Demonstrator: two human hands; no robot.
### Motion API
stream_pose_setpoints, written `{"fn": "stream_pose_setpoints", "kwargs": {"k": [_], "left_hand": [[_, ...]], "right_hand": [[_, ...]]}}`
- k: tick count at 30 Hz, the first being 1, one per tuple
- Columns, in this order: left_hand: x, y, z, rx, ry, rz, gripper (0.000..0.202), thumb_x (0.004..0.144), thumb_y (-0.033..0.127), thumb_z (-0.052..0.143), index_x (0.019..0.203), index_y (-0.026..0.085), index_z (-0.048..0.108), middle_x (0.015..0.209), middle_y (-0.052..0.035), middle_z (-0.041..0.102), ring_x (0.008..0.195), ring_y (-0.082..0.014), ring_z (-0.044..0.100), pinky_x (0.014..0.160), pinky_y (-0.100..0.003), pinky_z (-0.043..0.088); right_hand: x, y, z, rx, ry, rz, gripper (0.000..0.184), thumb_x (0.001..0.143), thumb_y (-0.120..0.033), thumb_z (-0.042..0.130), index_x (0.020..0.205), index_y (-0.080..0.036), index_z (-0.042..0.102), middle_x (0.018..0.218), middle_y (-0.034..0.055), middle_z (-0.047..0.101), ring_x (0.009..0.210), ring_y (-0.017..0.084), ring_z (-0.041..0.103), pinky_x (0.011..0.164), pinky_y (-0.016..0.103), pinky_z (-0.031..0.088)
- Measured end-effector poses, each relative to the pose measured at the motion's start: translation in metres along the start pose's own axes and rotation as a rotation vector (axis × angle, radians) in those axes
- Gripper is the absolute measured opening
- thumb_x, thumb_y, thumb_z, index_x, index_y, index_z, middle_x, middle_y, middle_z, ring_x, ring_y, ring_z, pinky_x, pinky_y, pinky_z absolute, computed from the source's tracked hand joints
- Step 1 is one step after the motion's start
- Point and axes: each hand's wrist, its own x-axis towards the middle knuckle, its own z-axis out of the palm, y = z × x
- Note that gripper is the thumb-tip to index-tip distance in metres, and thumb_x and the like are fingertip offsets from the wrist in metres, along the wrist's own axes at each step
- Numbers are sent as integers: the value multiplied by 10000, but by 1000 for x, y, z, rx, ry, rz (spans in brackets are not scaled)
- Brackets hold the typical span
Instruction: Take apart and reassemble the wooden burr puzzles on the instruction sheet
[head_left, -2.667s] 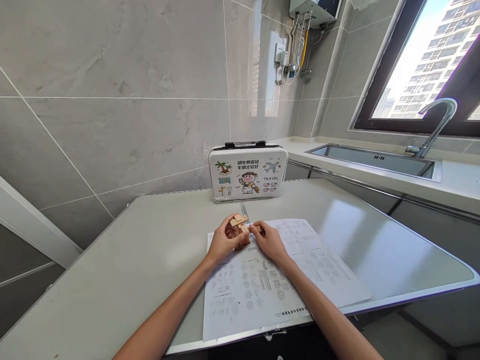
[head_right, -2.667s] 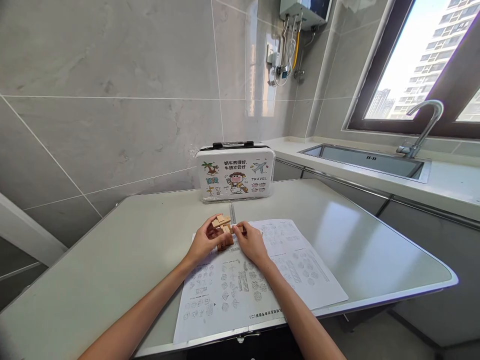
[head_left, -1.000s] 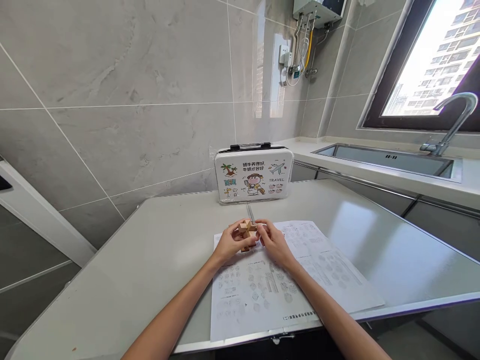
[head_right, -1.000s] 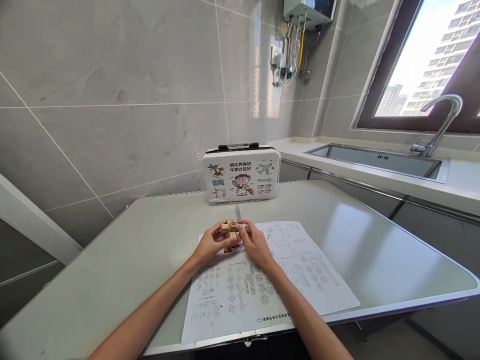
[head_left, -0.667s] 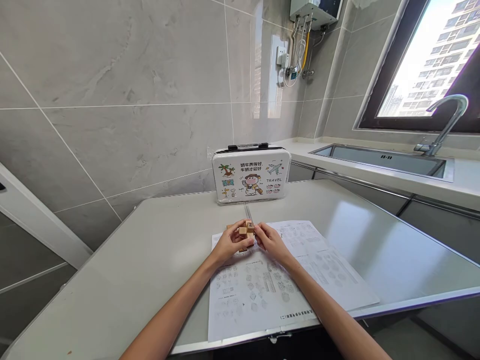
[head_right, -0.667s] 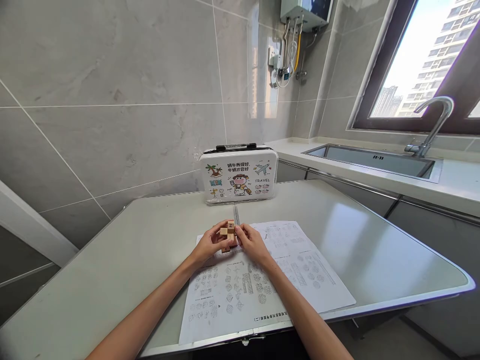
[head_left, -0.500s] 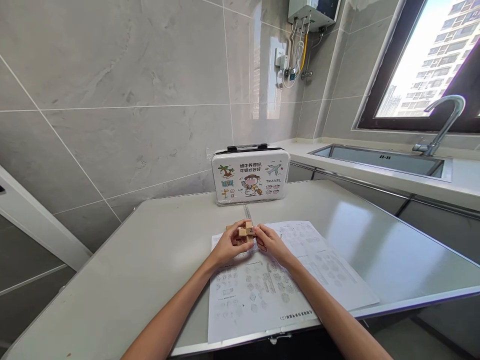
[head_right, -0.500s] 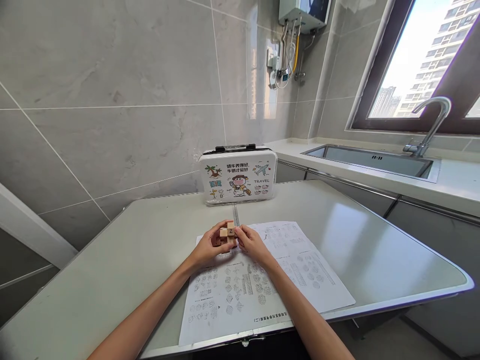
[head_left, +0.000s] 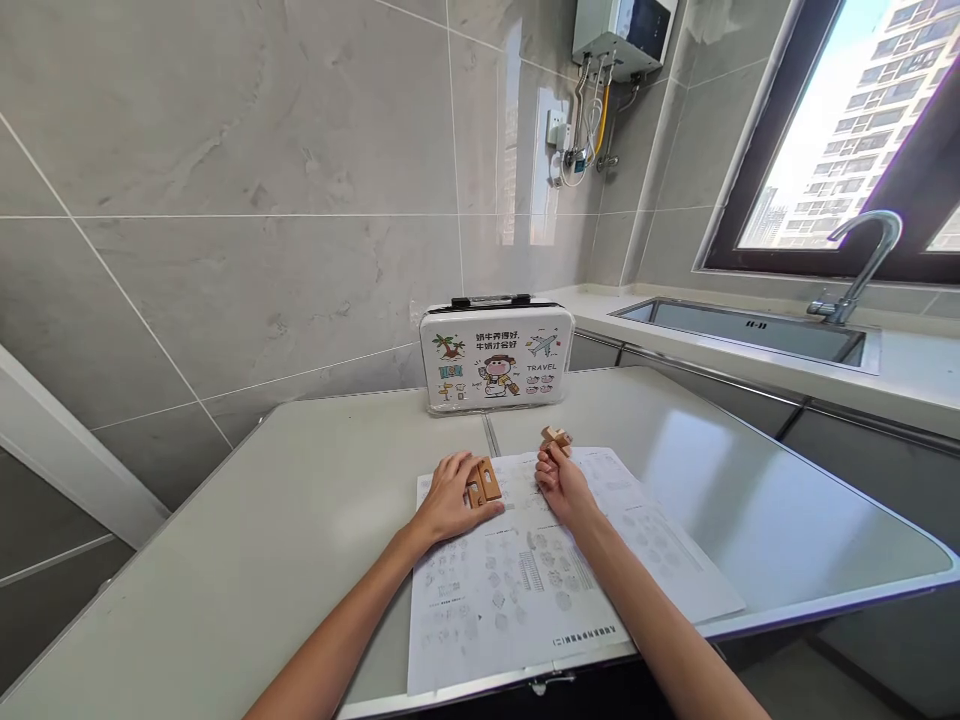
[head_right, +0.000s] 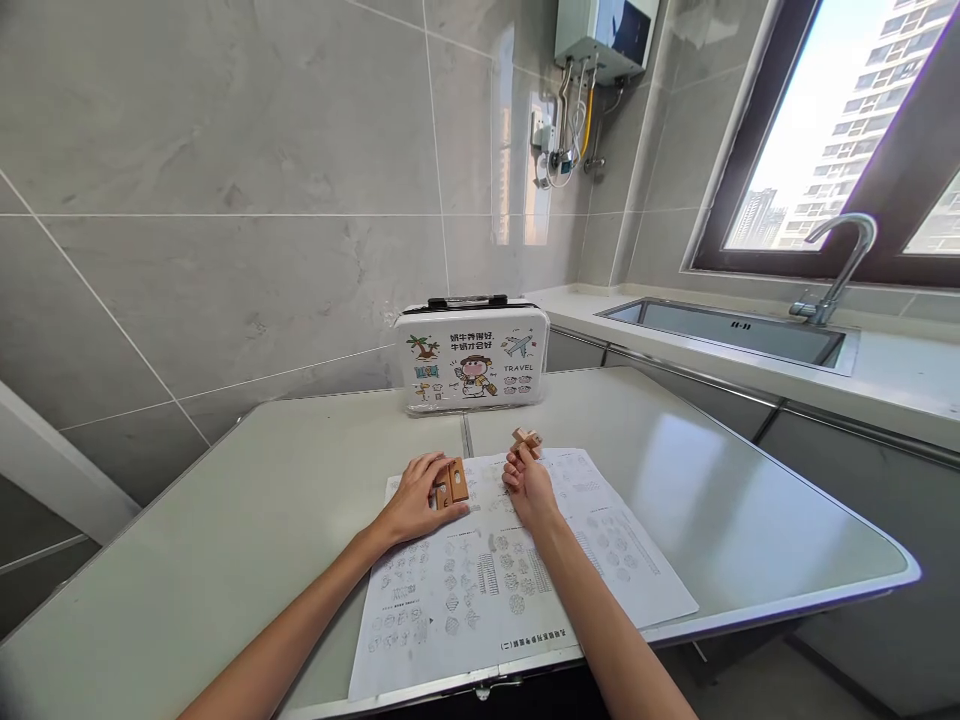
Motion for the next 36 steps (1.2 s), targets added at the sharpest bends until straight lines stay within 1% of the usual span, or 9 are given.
{"fn": "stream_pose_setpoints", "kwargs": {"k": [5, 9, 13, 18, 22, 26, 29, 31, 36], "left_hand": [[-1, -8, 6, 87, 37, 21, 889, 792, 740, 693, 1510, 268, 463, 1620, -143, 373, 1541, -400, 236, 1229, -593, 285], [0, -14, 6, 88, 28, -49, 956, 787, 766, 675, 1539, 239, 408, 1630, -153, 369, 1536, -396, 263, 1227, -590, 291], [1, -14, 4, 79, 22, -43, 957, 787, 772, 668, 1541, 249, 396, 1583, -138, 434, 1492, -380, 333, 1203, -570, 323], [1, -14, -3, 64, 17, -35, 976, 770, 775, 685, 1551, 273, 384, 1530, -129, 484, 1430, -376, 395, 1145, -543, 383], [2, -21, -17, 52, -50, 5, 1059, 725, 775, 734, 1578, 279, 348, 1510, -127, 498, 1403, -373, 416, 1140, -533, 392], [3, -31, -25, 49, -52, 32, 1076, 700, 770, 761, 1568, 272, 368, 1482, -123, 520, 1386, -359, 437, 1149, -514, 396], [4, -37, -28, 64, -44, 47, 1091, 660, 769, 790, 1547, 265, 402, 1471, -121, 532, 1378, -362, 448, 1144, -510, 403], [5, -41, -31, 83, -30, 51, 1099, 630, 767, 810, 1532, 270, 426, 1473, -116, 534, 1377, -367, 448, 1140, -511, 404], [5, -54, -43, 102, 1, 46, 960, 634, 736, 822, 1433, 287, 536, 1440, -95, 564, 1358, -356, 474, 1143, -502, 399]], "right_hand": [[4, -2, -8, 109, 123, -19, 307, 949, -413, 676, 818, -233, 466, 677, -61, 445, 453, 39, 383, 360, 127, 343], [5, -8, -11, 150, 194, -42, 262, 988, -376, 594, 821, -230, 454, 688, -55, 463, 466, 38, 410, 371, 123, 348], [5, -14, -13, 146, 246, -80, 249, 1006, -400, 519, 834, -233, 452, 687, -55, 462, 459, 45, 396, 355, 136, 326], [0, -16, -7, 62, 244, -92, 225, 889, -354, 652, 833, -244, 463, 675, -67, 474, 453, 54, 382, 356, 158, 322], [-8, -11, 5, -73, 165, -56, 239, 759, -320, 762, 877, -226, 576, 683, -53, 530, 472, 67, 416, 355, 182, 286], [-18, -2, 17, -410, 6, -47, 275, 773, -441, 752, 867, -213, 630, 668, -44, 562, 480, 93, 431, 415, 226, 314], [-25, 4, 24, -785, -107, -198, 296, 838, -509, 666, 883, -216, 657, 696, -20, 618, 579, 146, 527, 547, 273, 414], [-30, 6, 27, -961, -173, -316, 262, 875, -468, 629, 905, -213, 680, 769, 12, 673, 681, 177, 584, 659, 304, 463], [-37, 12, 27, -1215, -365, -501, 204, 921, -364, 597, 1033, -234, 706, 923, 49, 671, 788, 201, 624, 765, 338, 502]]}}
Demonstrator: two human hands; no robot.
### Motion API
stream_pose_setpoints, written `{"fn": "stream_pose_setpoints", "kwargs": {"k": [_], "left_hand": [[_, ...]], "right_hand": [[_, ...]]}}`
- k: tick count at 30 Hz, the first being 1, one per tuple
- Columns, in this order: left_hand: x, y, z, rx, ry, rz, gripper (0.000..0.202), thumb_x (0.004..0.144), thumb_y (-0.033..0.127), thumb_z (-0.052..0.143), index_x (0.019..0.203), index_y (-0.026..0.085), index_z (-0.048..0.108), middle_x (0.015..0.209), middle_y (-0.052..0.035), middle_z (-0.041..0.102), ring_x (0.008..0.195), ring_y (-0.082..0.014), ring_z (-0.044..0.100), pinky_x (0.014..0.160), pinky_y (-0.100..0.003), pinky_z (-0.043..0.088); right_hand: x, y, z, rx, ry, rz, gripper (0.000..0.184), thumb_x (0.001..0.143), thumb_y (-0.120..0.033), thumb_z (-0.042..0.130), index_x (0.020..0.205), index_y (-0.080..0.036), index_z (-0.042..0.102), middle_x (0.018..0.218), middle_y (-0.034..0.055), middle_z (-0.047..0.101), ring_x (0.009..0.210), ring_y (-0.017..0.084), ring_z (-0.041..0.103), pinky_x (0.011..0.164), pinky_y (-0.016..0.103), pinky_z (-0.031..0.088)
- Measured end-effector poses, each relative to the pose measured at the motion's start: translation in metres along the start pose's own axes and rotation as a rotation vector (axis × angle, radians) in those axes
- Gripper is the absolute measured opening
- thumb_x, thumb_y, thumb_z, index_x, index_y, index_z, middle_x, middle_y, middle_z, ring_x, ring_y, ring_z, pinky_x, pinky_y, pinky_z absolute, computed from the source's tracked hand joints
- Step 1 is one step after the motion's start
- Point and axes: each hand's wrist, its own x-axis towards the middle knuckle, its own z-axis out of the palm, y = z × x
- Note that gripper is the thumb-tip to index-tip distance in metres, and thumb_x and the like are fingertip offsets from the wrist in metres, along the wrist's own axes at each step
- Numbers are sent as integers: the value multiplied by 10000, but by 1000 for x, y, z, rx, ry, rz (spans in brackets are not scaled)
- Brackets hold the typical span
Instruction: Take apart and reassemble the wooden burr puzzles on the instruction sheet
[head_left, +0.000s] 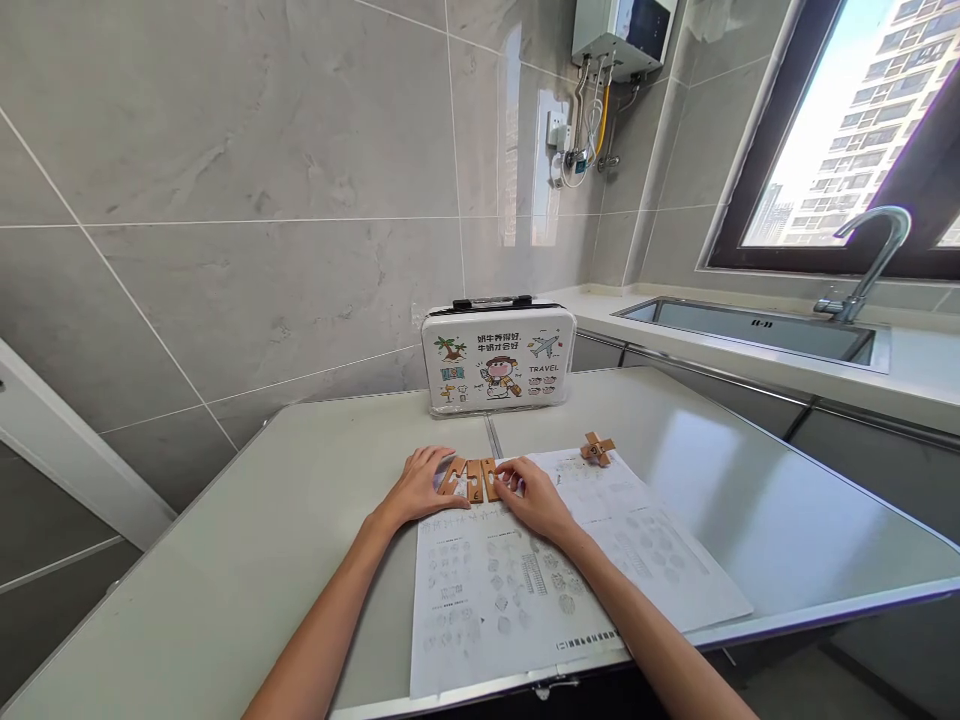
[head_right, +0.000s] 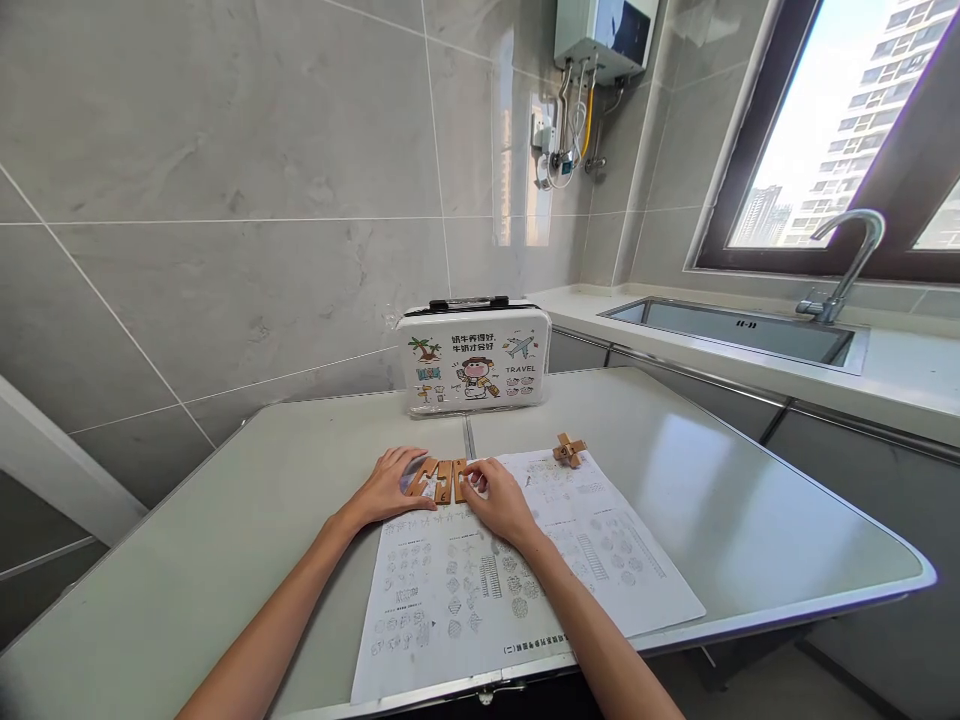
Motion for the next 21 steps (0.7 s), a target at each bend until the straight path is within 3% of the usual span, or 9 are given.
{"fn": "stream_pose_setpoints", "kwargs": {"k": [6, 12, 17, 21], "left_hand": [[0, -6, -4, 28, 64, -37, 602, 788, 628, 748, 1243, 252, 627, 1308, -85, 630, 1278, -323, 525, 1091, -479, 436], [2, 21, 2, 94, 169, 9, 283, 950, 501, 593, 1046, 237, 631, 1175, -77, 637, 1162, -288, 549, 1032, -458, 452], [1, 52, 13, 184, 223, 42, 306, 887, 523, 674, 835, 224, 636, 1167, -99, 618, 1190, -310, 522, 1048, -483, 436], [-1, 60, 19, 184, 223, 8, 277, 848, 503, 693, 792, 235, 652, 1131, -107, 635, 1171, -324, 524, 1031, -501, 454]], "right_hand": [[-5, 4, 4, -125, -41, -85, 244, 935, -336, 627, 1151, -241, 688, 1082, 92, 636, 1013, 251, 634, 899, 383, 514], [-6, 2, 2, -166, -83, -91, 263, 909, -337, 677, 1153, -239, 682, 1123, 96, 628, 1052, 264, 626, 943, 397, 501], [-6, 4, 4, -189, -52, -109, 219, 879, -311, 689, 1082, -231, 686, 1072, 79, 629, 1007, 253, 626, 934, 386, 494], [-6, 2, 5, -224, -2, -91, 232, 821, -229, 672, 1053, -231, 670, 1043, 70, 629, 991, 251, 621, 919, 373, 488]]}}
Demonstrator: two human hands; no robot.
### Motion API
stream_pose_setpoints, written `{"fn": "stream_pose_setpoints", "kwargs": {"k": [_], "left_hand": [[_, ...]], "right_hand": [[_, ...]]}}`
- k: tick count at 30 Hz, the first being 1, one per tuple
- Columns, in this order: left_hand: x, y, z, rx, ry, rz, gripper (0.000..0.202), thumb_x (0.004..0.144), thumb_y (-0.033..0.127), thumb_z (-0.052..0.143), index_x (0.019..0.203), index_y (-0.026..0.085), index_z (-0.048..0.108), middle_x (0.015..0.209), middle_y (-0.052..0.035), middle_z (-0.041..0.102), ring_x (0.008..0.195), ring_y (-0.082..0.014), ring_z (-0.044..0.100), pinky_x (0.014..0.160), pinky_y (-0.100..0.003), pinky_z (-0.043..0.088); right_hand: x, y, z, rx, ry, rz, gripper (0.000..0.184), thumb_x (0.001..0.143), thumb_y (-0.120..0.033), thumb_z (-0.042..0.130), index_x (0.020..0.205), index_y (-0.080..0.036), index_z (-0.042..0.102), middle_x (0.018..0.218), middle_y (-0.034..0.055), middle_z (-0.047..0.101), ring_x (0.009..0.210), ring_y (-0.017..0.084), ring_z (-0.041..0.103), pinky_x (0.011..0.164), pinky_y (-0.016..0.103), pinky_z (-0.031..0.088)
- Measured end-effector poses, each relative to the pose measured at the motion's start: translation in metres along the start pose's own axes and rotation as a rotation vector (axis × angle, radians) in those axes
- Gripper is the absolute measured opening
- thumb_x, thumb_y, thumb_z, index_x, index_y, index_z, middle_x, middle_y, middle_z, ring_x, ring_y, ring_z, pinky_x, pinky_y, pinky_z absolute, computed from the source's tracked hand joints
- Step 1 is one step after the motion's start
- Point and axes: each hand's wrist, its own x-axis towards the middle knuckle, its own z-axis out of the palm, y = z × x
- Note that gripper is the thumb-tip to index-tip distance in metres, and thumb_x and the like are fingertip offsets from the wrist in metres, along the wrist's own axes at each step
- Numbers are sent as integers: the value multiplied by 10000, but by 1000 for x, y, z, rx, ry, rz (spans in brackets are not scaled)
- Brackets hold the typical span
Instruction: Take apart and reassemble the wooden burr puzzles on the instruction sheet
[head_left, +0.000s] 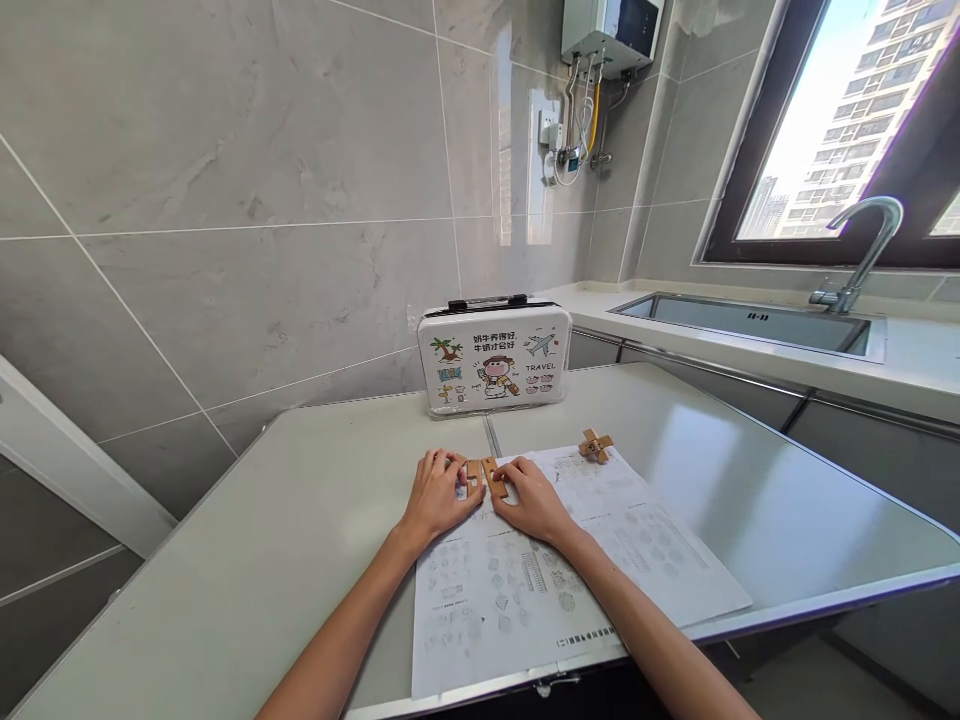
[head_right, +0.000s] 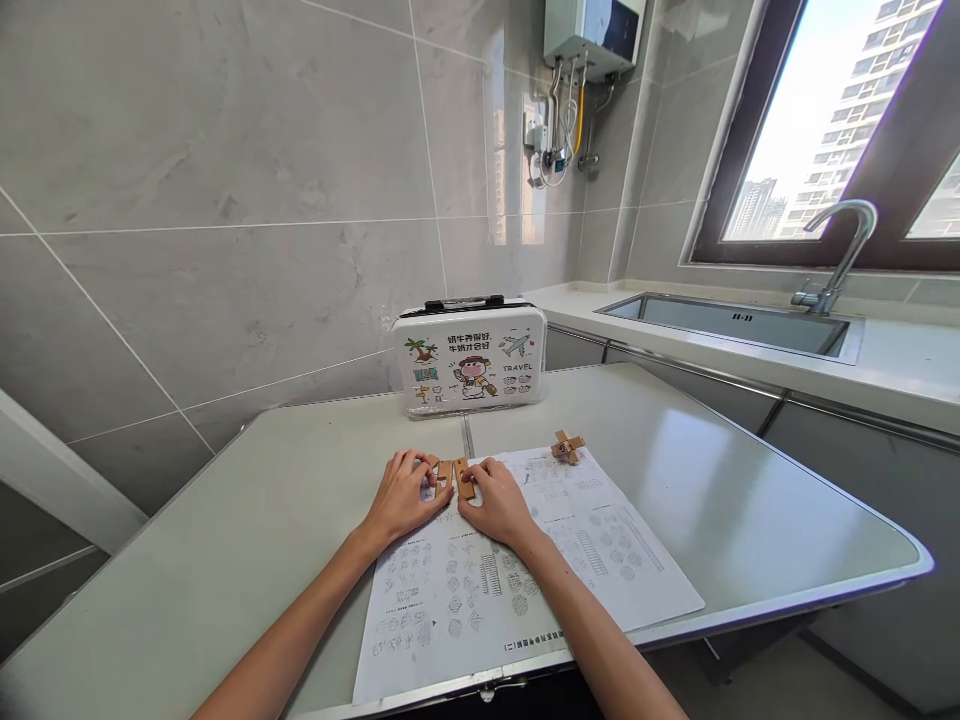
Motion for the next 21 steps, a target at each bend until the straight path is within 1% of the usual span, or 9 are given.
{"fn": "stream_pose_setpoints", "kwargs": {"k": [3, 6, 8, 12, 15, 18, 21], "left_hand": [[0, 0, 1, -4, 5, -21, 265, 829, 480, 702, 741, 236, 646, 1109, -106, 639, 1160, -326, 532, 1028, -507, 458], [0, -1, 0, -24, 8, -23, 246, 804, 436, 716, 691, 234, 632, 1093, -100, 642, 1150, -324, 536, 1023, -506, 464], [0, -2, 0, -35, 6, -26, 234, 791, 418, 720, 673, 236, 632, 1085, -95, 647, 1155, -327, 534, 1021, -509, 468], [0, -1, -1, -26, -8, -17, 215, 777, 369, 717, 631, 235, 631, 1081, -91, 658, 1168, -329, 531, 1021, -512, 471], [-1, 1, -2, -21, -28, 23, 231, 804, 323, 683, 601, 237, 615, 1078, -83, 667, 1176, -319, 523, 1023, -503, 472], [-1, 2, -3, -46, -33, 51, 254, 901, 341, 596, 672, 246, 651, 1070, -84, 668, 1168, -306, 518, 1016, -504, 471], [0, 5, -5, -77, -20, 27, 266, 973, 369, 501, 838, 265, 706, 1057, -90, 672, 1140, -303, 521, 993, -510, 474]], "right_hand": [[0, -1, 0, -39, 17, 22, 212, 811, -231, 665, 1023, -230, 664, 1027, 70, 627, 985, 257, 613, 911, 376, 478], [0, 2, 1, -57, 39, 45, 112, 862, -291, 649, 958, -232, 651, 1005, 73, 625, 969, 260, 613, 892, 378, 472], [1, 5, 2, -64, 55, 53, 85, 896, -315, 625, 925, -235, 630, 979, 74, 627, 948, 259, 613, 861, 373, 470], [1, 12, 5, -101, 101, 79, 98, 923, -322, 588, 962, -231, 584, 954, 77, 636, 913, 267, 606, 807, 373, 457], [2, 17, 7, -110, 106, 102, 121, 937, -320, 566, 1009, -222, 568, 974, 91, 645, 932, 280, 602, 812, 384, 453], [1, 20, 8, -122, 86, 89, 118, 952, -285, 534, 1039, -215, 573, 1004, 109, 661, 957, 291, 606, 823, 391, 446], [1, 22, 8, -141, 77, 76, 120, 950, -240, 514, 1041, -214, 587, 1003, 114, 675, 941, 290, 613, 798, 382, 437]]}}
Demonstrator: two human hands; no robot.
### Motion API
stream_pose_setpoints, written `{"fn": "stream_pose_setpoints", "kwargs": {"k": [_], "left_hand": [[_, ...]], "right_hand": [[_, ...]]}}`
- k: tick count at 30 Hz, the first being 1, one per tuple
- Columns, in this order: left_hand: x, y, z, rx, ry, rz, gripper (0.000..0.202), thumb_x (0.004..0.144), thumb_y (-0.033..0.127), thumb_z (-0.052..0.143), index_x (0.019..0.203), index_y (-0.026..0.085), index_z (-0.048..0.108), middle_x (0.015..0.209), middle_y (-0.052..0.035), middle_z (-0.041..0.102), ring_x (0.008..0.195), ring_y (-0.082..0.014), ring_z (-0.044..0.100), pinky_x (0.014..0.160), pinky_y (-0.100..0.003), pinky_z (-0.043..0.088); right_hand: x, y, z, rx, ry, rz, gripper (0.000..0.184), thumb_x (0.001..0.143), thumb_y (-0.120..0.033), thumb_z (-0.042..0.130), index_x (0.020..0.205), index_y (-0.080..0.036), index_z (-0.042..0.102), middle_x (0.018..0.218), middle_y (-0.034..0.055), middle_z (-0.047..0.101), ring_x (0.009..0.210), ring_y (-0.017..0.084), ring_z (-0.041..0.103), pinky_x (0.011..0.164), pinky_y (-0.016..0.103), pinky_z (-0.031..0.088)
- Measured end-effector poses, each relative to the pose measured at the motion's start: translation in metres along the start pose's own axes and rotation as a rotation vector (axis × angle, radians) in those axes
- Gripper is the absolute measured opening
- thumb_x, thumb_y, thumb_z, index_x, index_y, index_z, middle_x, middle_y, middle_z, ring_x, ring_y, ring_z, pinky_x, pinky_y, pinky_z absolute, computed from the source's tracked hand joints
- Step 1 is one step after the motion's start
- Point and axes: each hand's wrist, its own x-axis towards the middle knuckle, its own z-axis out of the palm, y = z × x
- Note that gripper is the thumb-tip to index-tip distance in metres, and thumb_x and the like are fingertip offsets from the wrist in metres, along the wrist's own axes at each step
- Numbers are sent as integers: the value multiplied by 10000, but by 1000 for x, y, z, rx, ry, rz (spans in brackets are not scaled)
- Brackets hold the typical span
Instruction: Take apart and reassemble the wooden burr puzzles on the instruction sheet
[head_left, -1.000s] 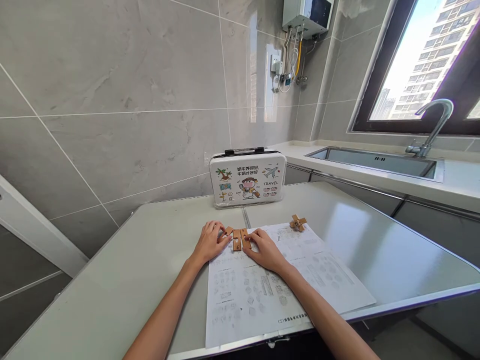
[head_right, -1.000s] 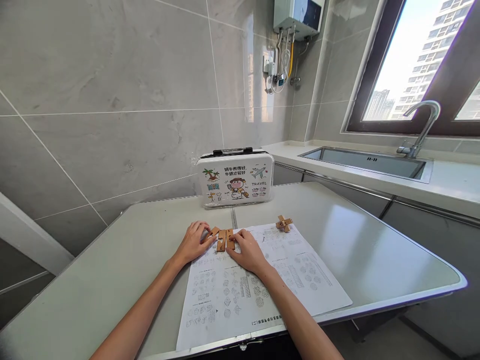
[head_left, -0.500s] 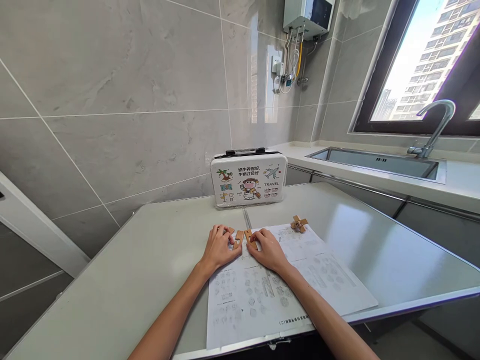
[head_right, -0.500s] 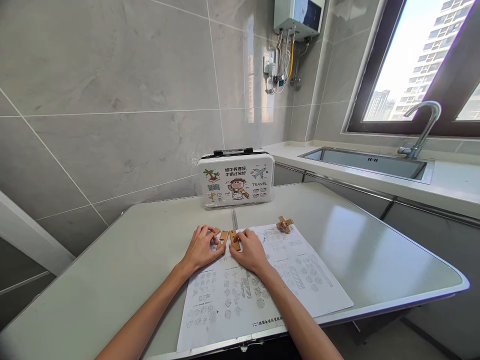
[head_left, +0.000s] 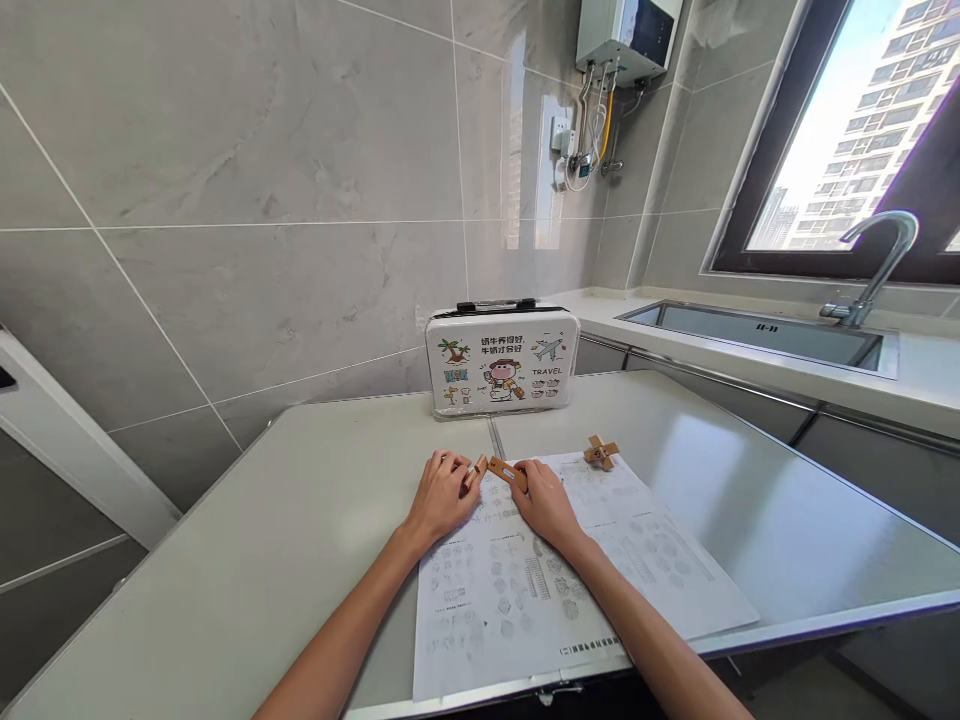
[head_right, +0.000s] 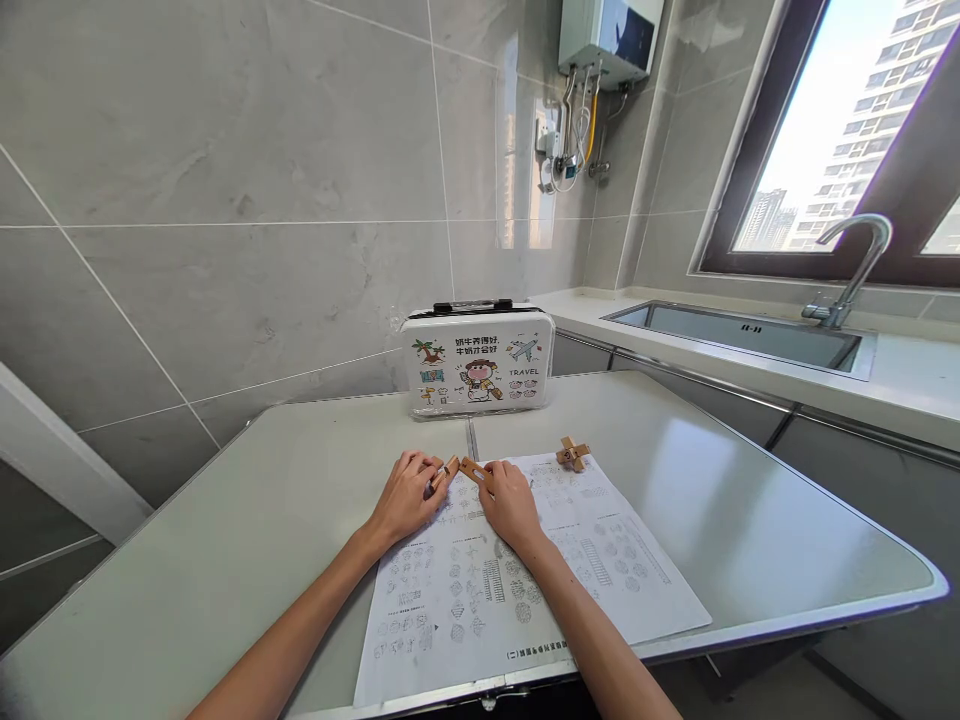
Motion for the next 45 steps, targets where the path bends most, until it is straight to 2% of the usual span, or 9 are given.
{"fn": "stream_pose_setpoints", "kwargs": {"k": [2, 7, 12, 17, 22, 25, 28, 35, 45], "left_hand": [[2, 1, -1, -25, 23, -28, 288, 997, 387, 464, 897, 268, 707, 1024, -88, 672, 1111, -297, 529, 982, -499, 476], [7, 3, 0, -169, 50, -123, 374, 1013, 466, 435, 785, 240, 626, 895, -67, 639, 945, -254, 560, 865, -409, 489], [9, 6, 2, -368, -27, -201, 447, 1002, 540, 420, 739, 218, 584, 787, -28, 601, 766, -194, 544, 708, -323, 443], [8, 13, 1, -484, -115, -219, 473, 982, 581, 447, 747, 205, 613, 811, -23, 620, 762, -176, 559, 716, -296, 444], [7, 17, -2, -529, -131, -238, 459, 983, 569, 454, 750, 206, 610, 842, -31, 616, 795, -182, 568, 745, -300, 448], [7, 17, -3, -589, -134, -248, 450, 984, 567, 457, 764, 206, 610, 855, -34, 620, 813, -184, 575, 782, -305, 456], [7, 17, -4, -628, -136, -254, 444, 977, 564, 478, 761, 200, 612, 867, -40, 619, 813, -184, 571, 780, -305, 452], [7, 11, -1, -681, -162, -258, 420, 990, 527, 489, 767, 189, 601, 861, -30, 580, 772, -164, 528, 753, -291, 428], [7, 6, 2, -770, -189, -242, 436, 1002, 535, 488, 760, 189, 595, 831, -17, 580, 754, -160, 541, 781, -294, 443]], "right_hand": [[0, 0, -1, -9, -5, 5, 84, 944, -239, 520, 984, -219, 591, 960, 104, 674, 893, 282, 614, 762, 372, 427], [0, -4, -4, 48, 37, 80, 109, 935, -278, 545, 830, -246, 550, 881, 68, 668, 790, 244, 607, 670, 335, 395], [5, -9, -11, 300, 117, 264, 172, 942, -378, 574, 817, -262, 548, 788, 40, 705, 699, 233, 630, 638, 324, 407], [7, -14, -15, 586, 109, 299, 246, 937, -475, 610, 838, -262, 539, 794, 35, 746, 604, 210, 652, 620, 319, 454], [6, -20, -18, 640, 78, 220, 256, 967, -505, 569, 938, -251, 569, 868, 52, 770, 655, 218, 713, 681, 337, 515], [7, -23, -19, 641, 45, 170, 260, 982, -466, 533, 1097, -252, 625, 983, 57, 779, 713, 220, 739, 767, 358, 541], [7, -23, -20, 634, -1, 138, 358, 989, -448, 500, 1255, -246, 631, 1023, 55, 780, 747, 223, 750, 809, 363, 557], [8, -21, -17, 592, 1, 129, 493, 1011, -427, 460, 1427, -200, 593, 763, 23, 755, 760, 238, 739, 799, 351, 562], [6, -20, -18, 473, 9, 89, 507, 1022, -401, 454, 1472, -203, 575, 735, 17, 761, 653, 202, 683, 707, 299, 528]]}}
